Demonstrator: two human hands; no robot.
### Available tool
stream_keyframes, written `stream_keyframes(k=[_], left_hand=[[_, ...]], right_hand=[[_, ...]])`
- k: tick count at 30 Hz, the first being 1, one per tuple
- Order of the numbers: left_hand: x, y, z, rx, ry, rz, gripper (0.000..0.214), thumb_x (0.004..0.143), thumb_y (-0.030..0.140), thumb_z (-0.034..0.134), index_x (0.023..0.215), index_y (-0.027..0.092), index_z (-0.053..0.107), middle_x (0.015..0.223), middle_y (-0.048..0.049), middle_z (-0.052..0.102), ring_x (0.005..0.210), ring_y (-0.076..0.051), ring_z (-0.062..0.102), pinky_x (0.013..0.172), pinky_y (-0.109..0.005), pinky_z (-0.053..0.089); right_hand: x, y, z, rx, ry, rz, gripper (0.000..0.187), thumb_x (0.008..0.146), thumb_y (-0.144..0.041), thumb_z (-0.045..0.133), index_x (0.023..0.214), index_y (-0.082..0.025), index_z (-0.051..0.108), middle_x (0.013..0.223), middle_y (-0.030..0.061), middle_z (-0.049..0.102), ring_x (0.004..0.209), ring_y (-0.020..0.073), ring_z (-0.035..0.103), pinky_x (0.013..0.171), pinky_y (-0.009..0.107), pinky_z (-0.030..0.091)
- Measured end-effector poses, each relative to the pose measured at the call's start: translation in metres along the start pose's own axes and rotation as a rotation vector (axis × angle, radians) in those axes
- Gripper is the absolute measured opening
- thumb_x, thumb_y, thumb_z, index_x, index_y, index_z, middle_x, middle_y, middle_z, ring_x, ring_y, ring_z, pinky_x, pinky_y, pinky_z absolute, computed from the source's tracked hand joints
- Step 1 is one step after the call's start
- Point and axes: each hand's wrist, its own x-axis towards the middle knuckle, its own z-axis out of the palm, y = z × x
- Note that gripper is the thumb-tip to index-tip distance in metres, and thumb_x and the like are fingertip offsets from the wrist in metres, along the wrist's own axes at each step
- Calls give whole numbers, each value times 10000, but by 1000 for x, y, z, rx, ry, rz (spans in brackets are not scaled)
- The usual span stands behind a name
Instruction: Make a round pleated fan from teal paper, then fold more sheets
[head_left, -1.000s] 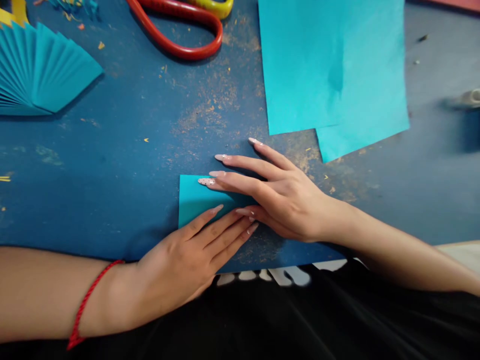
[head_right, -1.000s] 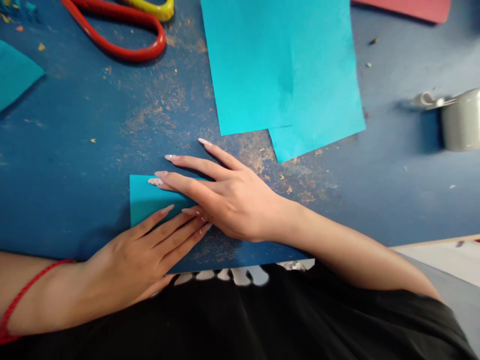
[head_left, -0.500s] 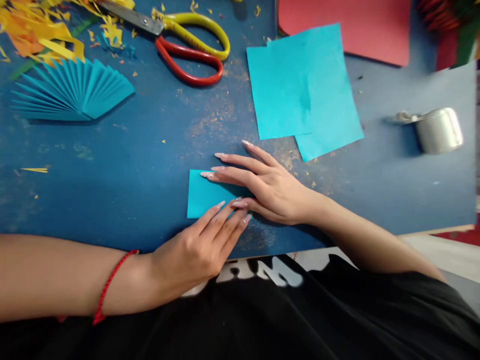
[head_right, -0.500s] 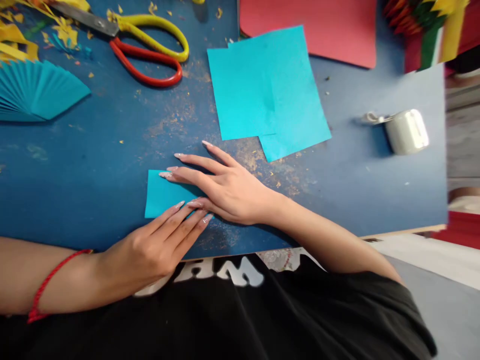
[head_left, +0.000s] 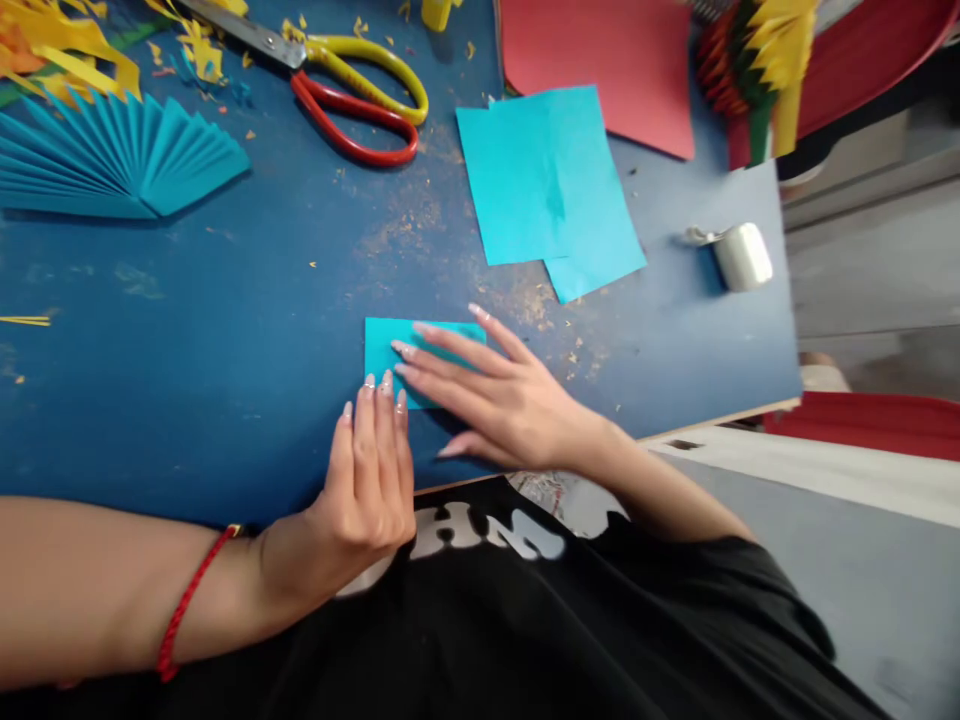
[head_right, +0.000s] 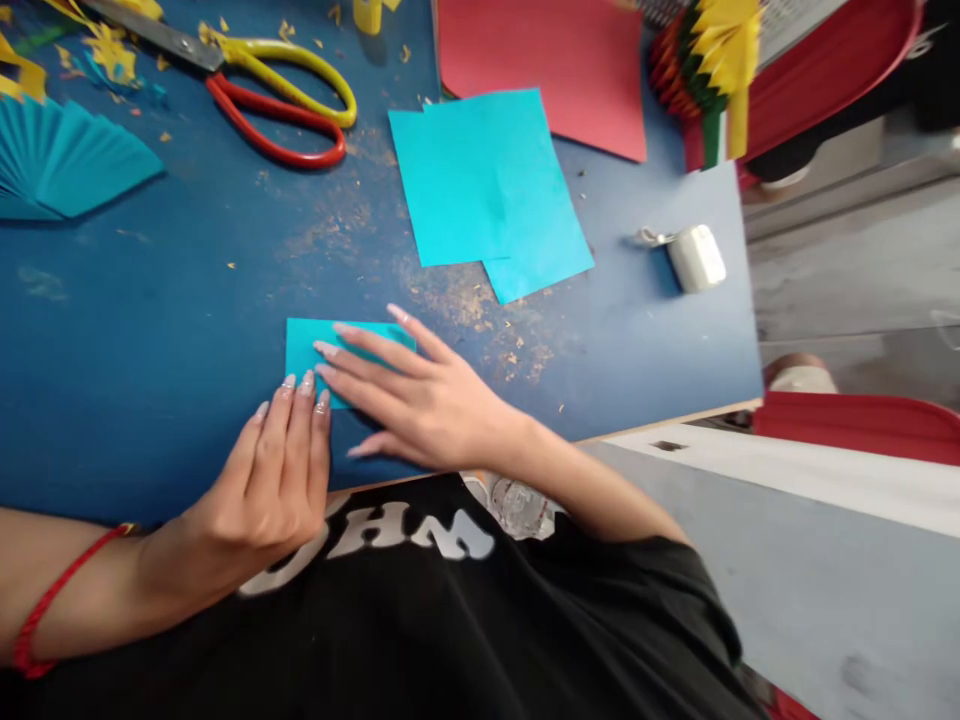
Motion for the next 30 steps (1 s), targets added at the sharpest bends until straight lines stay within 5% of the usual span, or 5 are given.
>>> stream_keyframes(k=[6,18,22,25,30], left_hand=[[-11,-4,7,-191,-14,-121,637,985,18,571,1588,-73,386,1550,-361,420,1424,-503,452,1055,-551,620],[-32,-27,22,-246,-95,-135,776,1005,59,511,1694,25,155,1512,-340,459,1343,-507,561,924,-522,660],[-32,-35,4,-267,-74,-17,670,1048,250,538,1632,-19,350,1495,-343,528,1319,-522,602,843,-495,671],[-12,-45,-24,-87,43,315,680,1088,474,452,1263,-141,684,1191,-385,724,1041,-470,781,706,-432,675],[42,-68,-43,93,63,365,509,1095,316,380,1055,16,790,1072,-266,790,1068,-413,784,687,-416,665]], right_hand=[[-19,-56,20,-101,12,167,953,1007,-768,357,1609,-31,409,1682,241,367,1629,324,294,1335,552,263],[-58,-73,25,-389,118,449,701,1058,-584,486,1518,-56,517,1572,206,561,1529,352,479,1344,617,128],[-50,-63,19,-457,361,383,390,1040,-490,600,1277,-196,695,1327,80,772,1316,292,668,1334,571,209],[-32,-49,10,-496,547,198,209,1015,-385,672,1147,-234,730,1065,1,825,1055,195,721,1256,450,373],[4,-29,-1,-581,288,-35,204,1074,-283,535,1047,-197,717,985,13,772,883,173,650,934,363,520]])
